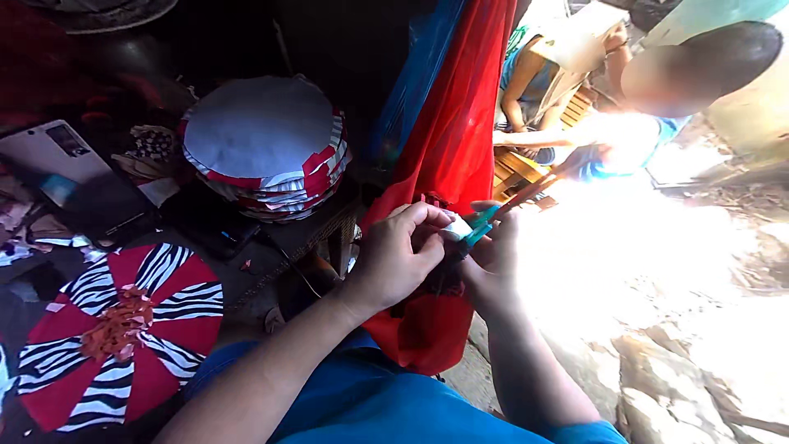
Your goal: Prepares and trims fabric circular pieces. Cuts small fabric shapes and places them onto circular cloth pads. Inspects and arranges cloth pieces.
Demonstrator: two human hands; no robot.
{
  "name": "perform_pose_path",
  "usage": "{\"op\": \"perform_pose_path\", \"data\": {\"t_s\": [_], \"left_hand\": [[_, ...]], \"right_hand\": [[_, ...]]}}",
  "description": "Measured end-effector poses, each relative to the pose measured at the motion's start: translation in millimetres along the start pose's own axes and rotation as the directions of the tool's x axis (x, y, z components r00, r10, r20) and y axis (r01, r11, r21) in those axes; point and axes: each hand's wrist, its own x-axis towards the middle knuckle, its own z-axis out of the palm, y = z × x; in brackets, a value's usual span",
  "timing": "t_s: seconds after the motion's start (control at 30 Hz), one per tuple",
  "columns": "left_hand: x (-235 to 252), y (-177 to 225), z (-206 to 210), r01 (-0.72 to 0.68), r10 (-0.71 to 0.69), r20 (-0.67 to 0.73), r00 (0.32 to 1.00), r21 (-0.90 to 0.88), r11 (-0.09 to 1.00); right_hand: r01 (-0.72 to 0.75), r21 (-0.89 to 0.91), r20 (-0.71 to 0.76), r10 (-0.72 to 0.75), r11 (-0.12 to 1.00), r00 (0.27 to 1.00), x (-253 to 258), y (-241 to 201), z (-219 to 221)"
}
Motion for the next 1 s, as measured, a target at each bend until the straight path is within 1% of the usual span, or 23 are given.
{"op": "perform_pose_path", "data": {"t_s": [0.07, 0.17, 0.23, 0.3, 0.33, 0.37, 0.4, 0.47, 0.5, 0.53, 0.6, 0.7, 0.77, 0.9, 1.0], "left_hand": [[-2.9, -4.9, -2.0, -0.078, 0.078, 0.010, 0.997, 0.041, 0.996], [-6.6, -10.6, -2.3, -0.107, 0.106, 0.030, 0.994, 0.051, 0.993], [-9.0, -14.7, -0.5, -0.131, 0.132, -0.010, 0.991, 0.055, 0.990], [-10.2, -16.7, 0.4, -0.107, 0.109, -0.077, 0.991, 0.020, 0.994], [-10.6, -15.8, -0.2, -0.054, 0.049, -0.104, 0.993, -0.046, 0.997], [-10.7, -14.0, -1.1, 0.034, -0.052, -0.121, 0.991, -0.152, 0.988], [-10.3, -10.6, -2.5, 0.139, -0.179, -0.120, 0.976, -0.283, 0.949], [-8.2, -0.7, -6.1, 0.322, -0.415, -0.062, 0.908, -0.530, 0.784], [-7.4, 2.9, -7.0, 0.369, -0.486, -0.038, 0.873, -0.598, 0.711], [-7.3, 4.4, -7.0, 0.392, -0.518, -0.023, 0.855, -0.625, 0.675], [-9.1, 2.5, -5.0, 0.394, -0.508, -0.013, 0.862, -0.613, 0.685], [-12.5, -3.4, 0.4, 0.365, -0.435, -0.006, 0.900, -0.534, 0.763], [-14.5, -3.9, 1.6, 0.341, -0.378, 0.027, 0.925, -0.493, 0.800], [-16.0, -1.7, -4.2, 0.263, -0.257, 0.071, 0.964, -0.399, 0.878], [-16.1, 0.0, -9.2, 0.191, -0.178, 0.071, 0.981, -0.255, 0.948]], "right_hand": [[-0.011, 0.040, 0.002, 0.011, 0.999, 1.000, 1.0, -3.0, -0.2], [-0.051, 0.112, 0.052, 0.045, 0.992, 0.998, 1.1, -8.7, -2.6], [-0.070, 0.109, 0.080, 0.061, 0.992, 0.995, 1.0, -11.5, -4.0], [-0.080, 0.104, 0.055, 0.075, 0.991, 0.996, 1.3, -10.6, -3.5], [-0.081, 0.113, 0.036, 0.078, 0.990, 0.996, 1.6, -9.3, -3.1], [-0.085, 0.129, 0.020, 0.083, 0.988, 0.996, 2.2, -8.8, -2.9], [-0.084, 0.145, 0.007, 0.084, 0.986, 0.996, 2.5, -8.4, -2.3], [-0.066, 0.160, 0.002, 0.067, 0.985, 0.998, 1.3, -7.1, -0.3], [-0.051, 0.165, 0.008, 0.051, 0.985, 0.999, -0.4, -6.8, 1.3], [-0.039, 0.172, 0.019, 0.036, 0.984, 0.999, -2.4, -6.6, 3.3], [-0.032, 0.160, 0.053, 0.023, 0.987, 0.998, -6.9, -7.6, 7.2], [-0.026, 0.089, 0.057, 0.021, 0.996, 0.998, -11.1, -9.6, 11.3], [-0.016, 0.081, 0.044, 0.012, 0.997, 0.999, -10.7, -8.1, 12.1], [0.013, 0.188, 0.038, -0.021, 0.982, 0.999, -7.2, -5.7, 7.1], [0.045, 0.216, 0.045, -0.056, 0.975, 0.997, -5.2, -5.3, 4.5]]}}
